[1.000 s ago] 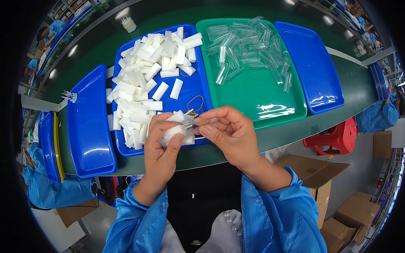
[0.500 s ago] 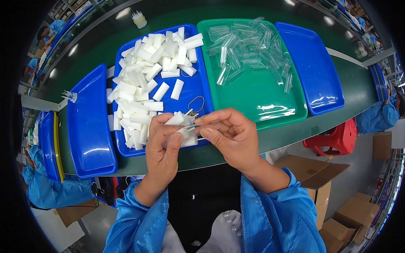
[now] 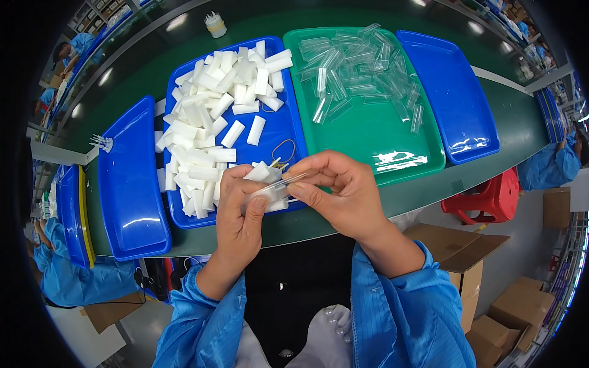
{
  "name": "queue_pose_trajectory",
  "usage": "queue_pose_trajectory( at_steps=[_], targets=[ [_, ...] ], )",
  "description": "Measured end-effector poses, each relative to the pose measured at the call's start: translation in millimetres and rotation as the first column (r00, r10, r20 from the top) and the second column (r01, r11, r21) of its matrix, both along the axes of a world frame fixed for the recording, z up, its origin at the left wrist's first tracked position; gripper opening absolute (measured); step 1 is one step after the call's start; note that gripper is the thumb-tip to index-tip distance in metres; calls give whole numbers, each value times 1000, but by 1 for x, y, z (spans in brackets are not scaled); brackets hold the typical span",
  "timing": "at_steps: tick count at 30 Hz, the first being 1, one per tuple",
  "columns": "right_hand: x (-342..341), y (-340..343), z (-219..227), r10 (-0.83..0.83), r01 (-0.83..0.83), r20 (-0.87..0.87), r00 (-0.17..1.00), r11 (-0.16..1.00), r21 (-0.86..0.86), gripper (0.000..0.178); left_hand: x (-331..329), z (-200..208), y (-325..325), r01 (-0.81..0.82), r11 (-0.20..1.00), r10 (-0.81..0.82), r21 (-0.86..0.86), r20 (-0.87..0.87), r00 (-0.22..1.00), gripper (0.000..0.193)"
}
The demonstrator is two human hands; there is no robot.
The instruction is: The person attaches white pieces onto a plastic holder, slides clear tubes over each piece, and secures the bundle with a rubber band before placing it onto the assembly line track. They then begin assembling another unit with white pieces and a holder.
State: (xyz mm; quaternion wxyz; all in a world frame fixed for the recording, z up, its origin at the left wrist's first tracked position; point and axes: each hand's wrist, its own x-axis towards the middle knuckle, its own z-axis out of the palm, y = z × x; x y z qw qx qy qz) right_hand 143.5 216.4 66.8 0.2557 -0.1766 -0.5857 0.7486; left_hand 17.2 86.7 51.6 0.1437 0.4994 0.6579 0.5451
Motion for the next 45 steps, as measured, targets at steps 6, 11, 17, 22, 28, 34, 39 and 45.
queue_pose_trajectory(
  at_steps=[6, 11, 17, 22, 28, 34, 39, 45],
  targets=[
    [2, 8, 12, -31, 2, 103, 994, 963, 270, 19, 1, 4, 0, 8, 1000, -9, -10, -112, 994, 15],
    [4, 13, 11, 67, -75, 74, 995, 990, 123, 18, 3, 6, -3, 19, 993, -29, -119, -76, 997, 18],
    [5, 8, 11, -76, -20, 165, 983, 856, 516, 18, 6, 7, -2, 1, 989, -7, -147, -42, 999, 18],
    [5, 4, 9, -115, -8, 245, 963, 892, 452, 17, 8, 6, -2, 21, 990, -30, -143, -62, 998, 35],
    [0, -4, 3, -56, -26, 184, 981, 911, 412, 17, 4, -3, -4, 139, 989, -145, 43, 237, 961, 75],
    [-4, -20, -8, -43, -13, 147, 988, 933, 360, 19, 8, -16, -4, 151, 964, -176, 219, 99, 979, 95],
    [-1, -18, -5, -49, -24, 139, 989, 877, 480, 20, 9, -11, -6, 136, 948, -168, 287, 88, 982, 71],
    [-1, -16, 8, -44, -6, 54, 998, 710, 704, 18, 5, -9, -8, 162, 934, -253, 319, 266, 930, 52]
  ],
)
